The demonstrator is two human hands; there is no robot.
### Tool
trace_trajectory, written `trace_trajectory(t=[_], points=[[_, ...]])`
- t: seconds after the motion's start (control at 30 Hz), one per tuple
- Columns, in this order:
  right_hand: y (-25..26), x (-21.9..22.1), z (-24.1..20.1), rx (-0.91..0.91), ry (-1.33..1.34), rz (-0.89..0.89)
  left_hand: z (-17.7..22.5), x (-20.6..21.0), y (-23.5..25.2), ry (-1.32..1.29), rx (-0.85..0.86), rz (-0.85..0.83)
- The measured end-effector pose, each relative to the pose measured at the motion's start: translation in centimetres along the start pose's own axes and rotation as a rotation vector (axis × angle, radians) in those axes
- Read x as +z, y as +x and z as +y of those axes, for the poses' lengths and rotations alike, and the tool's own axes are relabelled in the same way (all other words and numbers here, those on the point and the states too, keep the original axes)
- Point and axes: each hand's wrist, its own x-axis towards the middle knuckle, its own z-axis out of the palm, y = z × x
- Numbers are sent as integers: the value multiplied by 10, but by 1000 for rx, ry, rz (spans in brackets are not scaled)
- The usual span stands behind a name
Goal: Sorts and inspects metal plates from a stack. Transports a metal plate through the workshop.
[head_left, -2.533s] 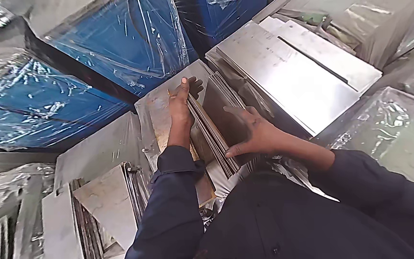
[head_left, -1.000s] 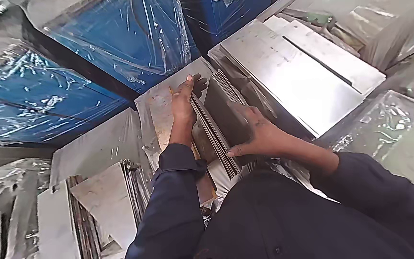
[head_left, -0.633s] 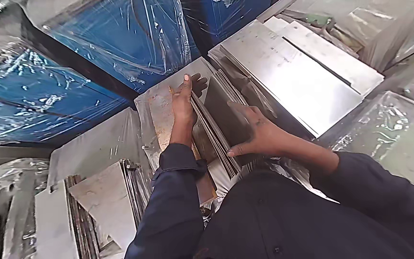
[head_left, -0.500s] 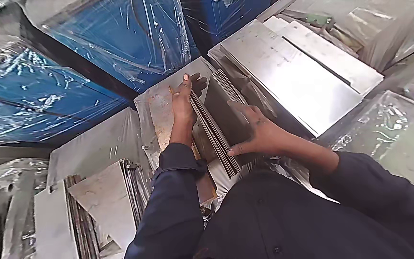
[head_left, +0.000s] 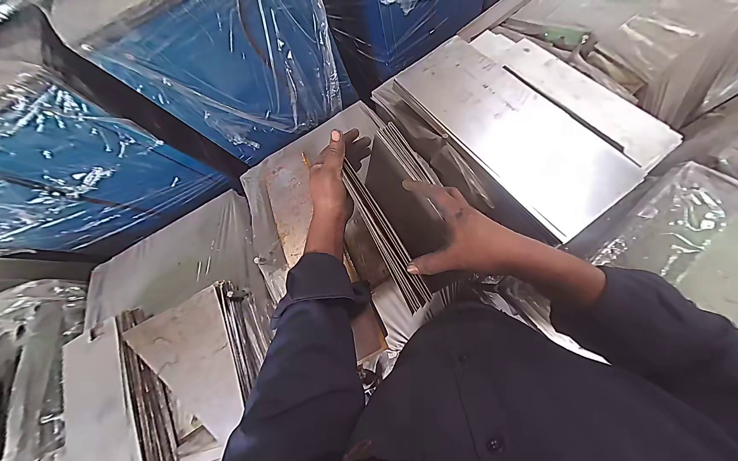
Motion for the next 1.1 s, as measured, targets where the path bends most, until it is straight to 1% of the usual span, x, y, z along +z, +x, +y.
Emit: trace_trajectory(t=[0.17, 0.43, 0.7, 0.9, 1.0, 1.1], points=[[-1, 0, -1, -12, 19, -2, 1, 1, -2, -5, 18, 7], [-1, 0, 1, -17, 40, 1, 7, 3, -5, 2, -15, 18], [-1, 1, 1, -35, 61, 8, 0, 1, 3, -23, 4, -2], [0, 2, 0, -24, 23, 15, 2, 3, 1, -11, -11, 14], [1, 3, -2, -10, 9, 10, 0, 1, 1, -21, 17, 6], [0, 2, -3, -7, 16, 6, -1, 1, 1, -30, 9, 8]])
